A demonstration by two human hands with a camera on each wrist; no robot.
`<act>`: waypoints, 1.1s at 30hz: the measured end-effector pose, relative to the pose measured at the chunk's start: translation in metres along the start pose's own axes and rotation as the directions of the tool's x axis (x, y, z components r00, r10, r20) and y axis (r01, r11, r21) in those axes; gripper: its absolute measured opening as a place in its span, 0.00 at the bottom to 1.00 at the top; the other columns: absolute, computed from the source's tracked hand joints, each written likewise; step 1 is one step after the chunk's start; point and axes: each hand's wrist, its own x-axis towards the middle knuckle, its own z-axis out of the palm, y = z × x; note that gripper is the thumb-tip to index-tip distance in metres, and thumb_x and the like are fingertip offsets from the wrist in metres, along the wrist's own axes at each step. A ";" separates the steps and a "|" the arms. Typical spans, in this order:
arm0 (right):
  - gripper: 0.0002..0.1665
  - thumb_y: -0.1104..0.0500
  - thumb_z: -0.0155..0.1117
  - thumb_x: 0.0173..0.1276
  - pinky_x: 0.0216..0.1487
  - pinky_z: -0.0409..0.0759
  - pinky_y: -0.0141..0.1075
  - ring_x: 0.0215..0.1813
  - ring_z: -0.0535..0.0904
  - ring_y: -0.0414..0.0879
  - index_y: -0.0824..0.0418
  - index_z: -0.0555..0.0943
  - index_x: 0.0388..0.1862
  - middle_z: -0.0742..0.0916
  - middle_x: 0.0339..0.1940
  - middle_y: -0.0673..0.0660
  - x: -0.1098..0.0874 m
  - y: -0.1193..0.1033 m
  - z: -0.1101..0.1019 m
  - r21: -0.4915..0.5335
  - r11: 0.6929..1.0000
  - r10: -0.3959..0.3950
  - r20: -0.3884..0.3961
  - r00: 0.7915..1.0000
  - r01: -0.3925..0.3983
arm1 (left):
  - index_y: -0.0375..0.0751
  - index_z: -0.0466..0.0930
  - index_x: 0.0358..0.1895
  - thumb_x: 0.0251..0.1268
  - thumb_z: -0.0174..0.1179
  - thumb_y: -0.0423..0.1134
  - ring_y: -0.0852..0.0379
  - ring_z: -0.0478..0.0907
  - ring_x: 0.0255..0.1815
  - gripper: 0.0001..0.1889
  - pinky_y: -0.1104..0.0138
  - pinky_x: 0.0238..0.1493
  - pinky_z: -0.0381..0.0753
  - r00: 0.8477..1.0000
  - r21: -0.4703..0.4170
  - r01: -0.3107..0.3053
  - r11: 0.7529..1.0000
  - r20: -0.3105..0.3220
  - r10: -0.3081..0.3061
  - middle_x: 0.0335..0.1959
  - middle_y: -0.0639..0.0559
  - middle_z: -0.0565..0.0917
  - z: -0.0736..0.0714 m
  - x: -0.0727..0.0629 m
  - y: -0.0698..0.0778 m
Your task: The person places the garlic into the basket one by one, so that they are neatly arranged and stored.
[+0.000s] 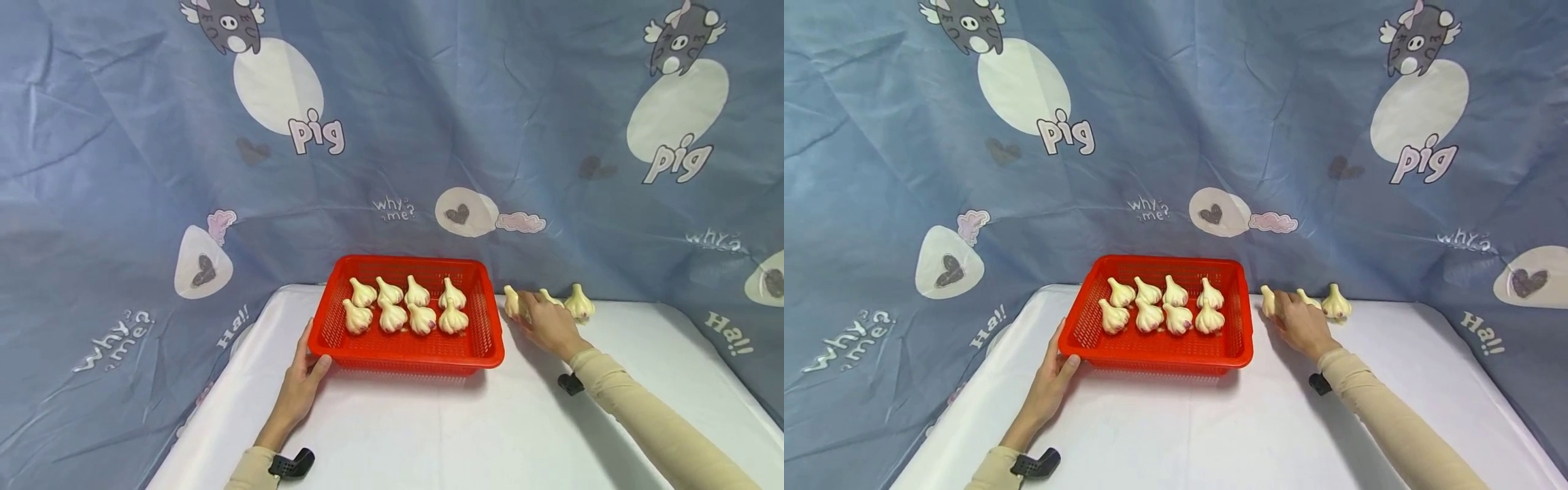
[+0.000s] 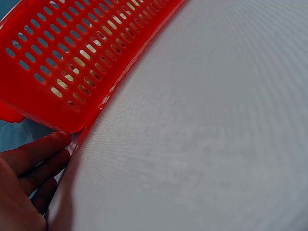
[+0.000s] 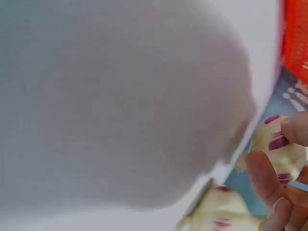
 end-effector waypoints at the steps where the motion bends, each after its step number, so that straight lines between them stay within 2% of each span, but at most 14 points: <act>1: 0.27 0.61 0.78 0.61 0.29 0.82 0.58 0.31 0.84 0.61 0.69 0.80 0.57 0.86 0.37 0.65 0.001 -0.001 -0.002 0.008 1.000 -0.011 -0.002 1.000 0.011 | 0.66 0.43 0.88 0.80 0.57 0.42 0.36 0.82 0.67 0.42 0.33 0.72 0.70 1.000 0.001 -0.002 1.000 0.001 0.002 0.81 0.40 0.69 0.000 0.000 0.000; 8: 0.31 0.59 0.74 0.66 0.34 0.84 0.58 0.37 0.85 0.62 0.69 0.79 0.65 0.88 0.48 0.70 0.013 -0.010 -0.018 0.057 0.997 -0.056 0.034 0.998 0.054 | 0.64 0.45 0.88 0.79 0.58 0.40 0.38 0.84 0.65 0.44 0.36 0.70 0.73 1.000 0.018 -0.011 1.000 -0.025 0.012 0.80 0.39 0.71 -0.001 0.000 0.002; 20: 0.29 0.59 0.73 0.69 0.35 0.84 0.58 0.37 0.85 0.59 0.69 0.79 0.66 0.89 0.48 0.69 0.031 -0.019 -0.061 0.062 0.993 -0.102 0.061 0.993 0.098 | 0.64 0.45 0.88 0.79 0.59 0.41 0.38 0.84 0.65 0.43 0.34 0.69 0.73 1.000 0.014 -0.002 1.000 -0.014 0.002 0.79 0.39 0.72 0.001 -0.003 0.003; 23: 0.29 0.58 0.72 0.71 0.38 0.85 0.60 0.40 0.86 0.61 0.68 0.78 0.67 0.88 0.51 0.69 0.041 -0.022 -0.074 0.042 0.995 -0.093 0.099 0.991 0.089 | 0.63 0.44 0.88 0.79 0.58 0.40 0.37 0.84 0.65 0.43 0.34 0.69 0.74 1.000 0.015 -0.007 1.000 -0.015 0.007 0.81 0.39 0.69 0.001 -0.003 0.004; 26: 0.30 0.56 0.70 0.73 0.43 0.85 0.64 0.48 0.87 0.66 0.67 0.77 0.69 0.87 0.56 0.70 0.051 -0.026 -0.087 0.021 0.996 -0.092 0.126 0.988 0.090 | 0.63 0.44 0.89 0.79 0.59 0.39 0.36 0.83 0.66 0.44 0.34 0.69 0.73 1.000 0.006 -0.013 1.000 -0.016 0.013 0.82 0.39 0.68 0.000 -0.003 0.003; 29: 0.31 0.55 0.71 0.73 0.45 0.85 0.64 0.52 0.87 0.67 0.67 0.77 0.70 0.87 0.60 0.70 0.059 -0.032 -0.094 0.026 0.993 -0.115 0.120 0.986 0.113 | 0.64 0.45 0.88 0.79 0.59 0.39 0.36 0.83 0.66 0.43 0.34 0.70 0.72 1.000 0.004 -0.007 1.000 -0.017 0.007 0.82 0.40 0.67 0.000 -0.002 0.002; 33: 0.32 0.54 0.72 0.72 0.43 0.86 0.62 0.50 0.88 0.64 0.65 0.77 0.71 0.87 0.60 0.68 0.068 -0.039 -0.099 0.027 0.989 -0.145 0.115 0.983 0.143 | 0.65 0.44 0.88 0.80 0.58 0.39 0.37 0.83 0.66 0.43 0.36 0.70 0.73 1.000 0.014 -0.002 1.000 -0.020 0.002 0.83 0.41 0.66 0.001 -0.001 0.001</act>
